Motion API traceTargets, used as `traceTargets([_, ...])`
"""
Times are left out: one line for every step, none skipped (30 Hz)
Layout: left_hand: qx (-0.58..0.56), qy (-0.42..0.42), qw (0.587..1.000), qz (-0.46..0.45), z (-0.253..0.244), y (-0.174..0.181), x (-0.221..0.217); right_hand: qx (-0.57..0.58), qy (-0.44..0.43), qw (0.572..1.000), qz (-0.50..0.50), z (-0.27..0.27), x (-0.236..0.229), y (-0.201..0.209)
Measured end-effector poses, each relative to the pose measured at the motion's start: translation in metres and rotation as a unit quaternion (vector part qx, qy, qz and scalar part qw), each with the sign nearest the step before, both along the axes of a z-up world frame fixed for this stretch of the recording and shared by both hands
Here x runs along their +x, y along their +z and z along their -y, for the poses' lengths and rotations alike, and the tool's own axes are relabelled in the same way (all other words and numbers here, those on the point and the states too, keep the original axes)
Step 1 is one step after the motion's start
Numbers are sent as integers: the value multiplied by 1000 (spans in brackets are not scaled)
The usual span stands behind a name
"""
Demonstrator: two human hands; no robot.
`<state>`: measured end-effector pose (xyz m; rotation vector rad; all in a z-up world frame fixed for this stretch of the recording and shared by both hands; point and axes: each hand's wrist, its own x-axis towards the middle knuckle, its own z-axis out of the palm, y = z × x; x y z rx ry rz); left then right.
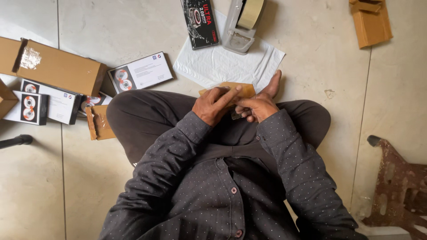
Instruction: The person sits on the floor and packs smartwatches into small cardboard boxes. They open a product box, remove the watch and accessories, place them into a shipping box, and seal it with tape. The process is repeated for multiple units.
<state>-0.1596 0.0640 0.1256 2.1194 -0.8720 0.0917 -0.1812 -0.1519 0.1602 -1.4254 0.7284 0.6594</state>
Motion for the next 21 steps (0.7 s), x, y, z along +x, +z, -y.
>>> traceTargets([-5,-15,999,39,-3,4,4,10,9,1000,7,1,0,-4])
traceTargets([-9,-26,997,76,-5,7,4,1,22,1000,17,2,-1,-7])
traceTargets([-5,-31,998,51,-5,10,3,-8,35,999,27,3,-2,-11])
traceTargets([2,-37,999,29,-6,13,6,-15,48,998,40,2,0,-15])
traceTargets([8,-42,999,6,-8,15,8,-19,68,995,70,-1,3,-19])
traceTargets([16,-40,999,1,-8,17,9,-24,86,991,99,-4,4,-23])
traceTargets([23,-38,999,-5,-8,19,10,-29,104,986,128,-5,3,-25])
traceTargets([31,-35,999,-10,-9,21,11,-47,122,980,147,-5,5,-25])
traceTargets([43,-30,998,-19,-9,23,12,-65,139,974,166,-7,7,-25])
traceTargets([56,-24,998,-24,-11,25,13,-83,157,966,188,-9,8,-25])
traceTargets([68,-18,997,-30,-13,27,13,-80,162,964,197,-12,11,-24])
traceTargets([82,-24,996,-36,-14,28,14,-77,165,962,202,-13,12,-22])
traceTargets([96,-30,994,-42,-16,29,15,-74,168,961,207,-14,14,-20])
traceTargets([109,-37,992,-46,-16,30,17,-86,172,959,207,-15,16,-18])
traceTargets([117,-35,991,-50,-17,30,18,-98,175,958,206,-16,18,-17])
traceTargets([125,-33,990,-56,-16,30,21,-110,179,956,205,-16,20,-16])
traceTargets([132,-30,989,-61,-15,30,23,-105,181,956,208,-15,22,-15])
traceTargets([128,-33,989,-70,-15,30,26,-100,184,955,212,-15,24,-15])
traceTargets([124,-36,989,-79,-14,29,30,-95,187,954,216,-15,25,-15])
traceTargets([119,-40,988,-91,-14,29,30,-94,189,953,216,-15,24,-16])
traceTargets([123,-40,985,-114,-15,28,29,-94,190,953,216,-15,23,-17])
